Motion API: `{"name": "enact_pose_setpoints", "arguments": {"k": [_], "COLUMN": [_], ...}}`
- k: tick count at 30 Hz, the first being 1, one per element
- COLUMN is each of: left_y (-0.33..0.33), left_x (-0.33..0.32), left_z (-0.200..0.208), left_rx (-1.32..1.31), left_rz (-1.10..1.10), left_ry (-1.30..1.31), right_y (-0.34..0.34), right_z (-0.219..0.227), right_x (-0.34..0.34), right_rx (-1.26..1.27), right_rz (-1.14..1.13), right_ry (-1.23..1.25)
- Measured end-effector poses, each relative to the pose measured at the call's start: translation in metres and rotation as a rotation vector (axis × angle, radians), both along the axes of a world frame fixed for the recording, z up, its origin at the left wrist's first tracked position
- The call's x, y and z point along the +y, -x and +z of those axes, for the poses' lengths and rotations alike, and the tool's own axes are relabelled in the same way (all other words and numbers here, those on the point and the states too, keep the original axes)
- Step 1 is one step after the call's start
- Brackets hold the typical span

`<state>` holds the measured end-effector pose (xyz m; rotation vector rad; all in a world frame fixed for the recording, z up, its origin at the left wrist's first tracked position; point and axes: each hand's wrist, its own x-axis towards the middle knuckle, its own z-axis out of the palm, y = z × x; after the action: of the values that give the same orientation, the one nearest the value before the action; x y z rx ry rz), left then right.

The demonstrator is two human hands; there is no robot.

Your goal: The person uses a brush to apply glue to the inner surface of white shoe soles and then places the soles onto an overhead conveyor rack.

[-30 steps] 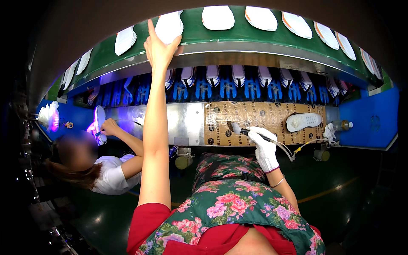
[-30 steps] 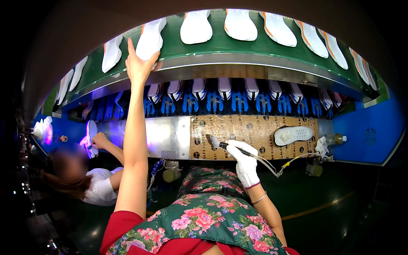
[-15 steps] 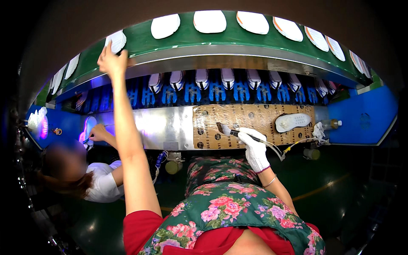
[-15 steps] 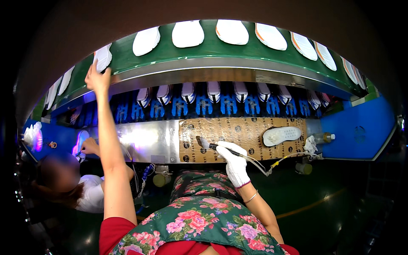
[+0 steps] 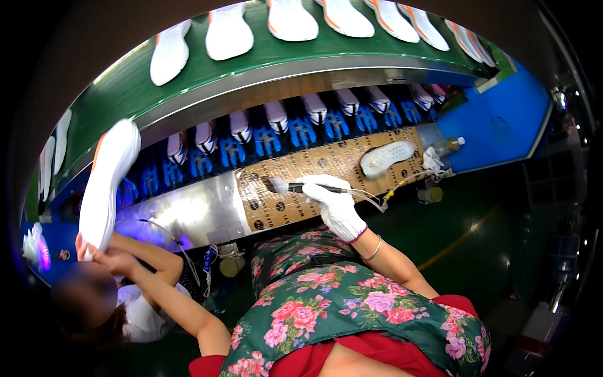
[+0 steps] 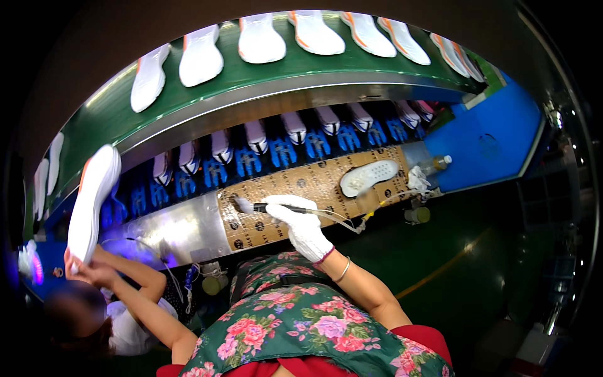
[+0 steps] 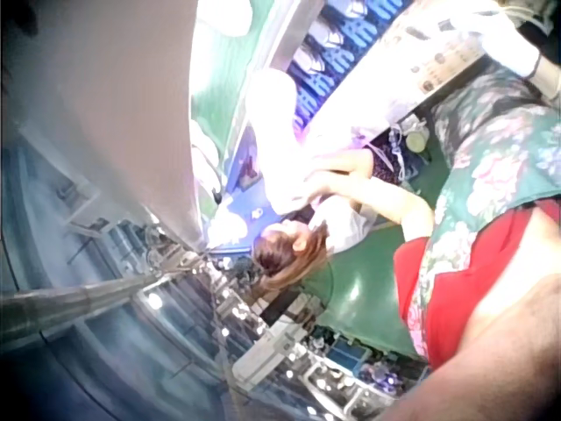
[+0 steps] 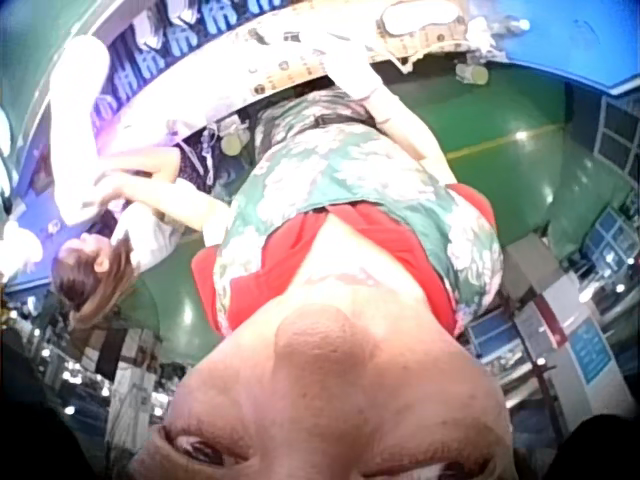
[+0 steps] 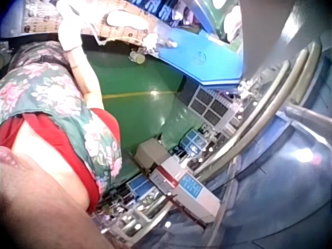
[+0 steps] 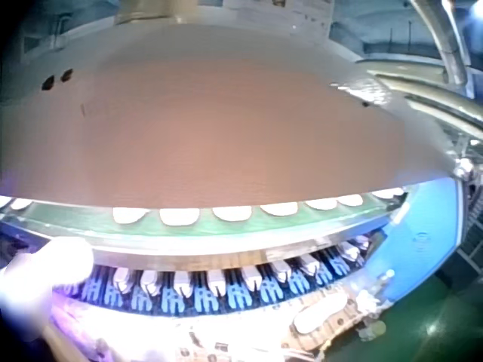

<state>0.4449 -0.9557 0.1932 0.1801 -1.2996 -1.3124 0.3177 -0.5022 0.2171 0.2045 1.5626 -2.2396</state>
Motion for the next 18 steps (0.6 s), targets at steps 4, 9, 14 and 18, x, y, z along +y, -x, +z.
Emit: {"name": "enact_pose_setpoints", "arguments": {"k": [4,9,14,18], "left_y": [-0.022,0.033,0.076,0.071], "left_x": [0.071,0.102,0.182,0.249], "left_z": [0.080,0.031,-0.034,-0.031], "left_rx": [0.088,-0.423,-0.457,-0.427], "left_rz": [-0.364,-0.421,-1.021,-1.116], "left_ry": [-0.200,-0.644,-1.019,-1.266], "right_y": [0.007,0.005,-0.006,0.000], "right_z": [0.033,0.070,0.087,0.079], "right_x": [-0.006,-0.016,-0.032,-0.024], "right_rx": [0.033,0.317,0.371,0.562], "right_rz": [0.067,0.248,0.310,0.265], "right_ry": [0.214,0.069,-0.109,-0.145]}}
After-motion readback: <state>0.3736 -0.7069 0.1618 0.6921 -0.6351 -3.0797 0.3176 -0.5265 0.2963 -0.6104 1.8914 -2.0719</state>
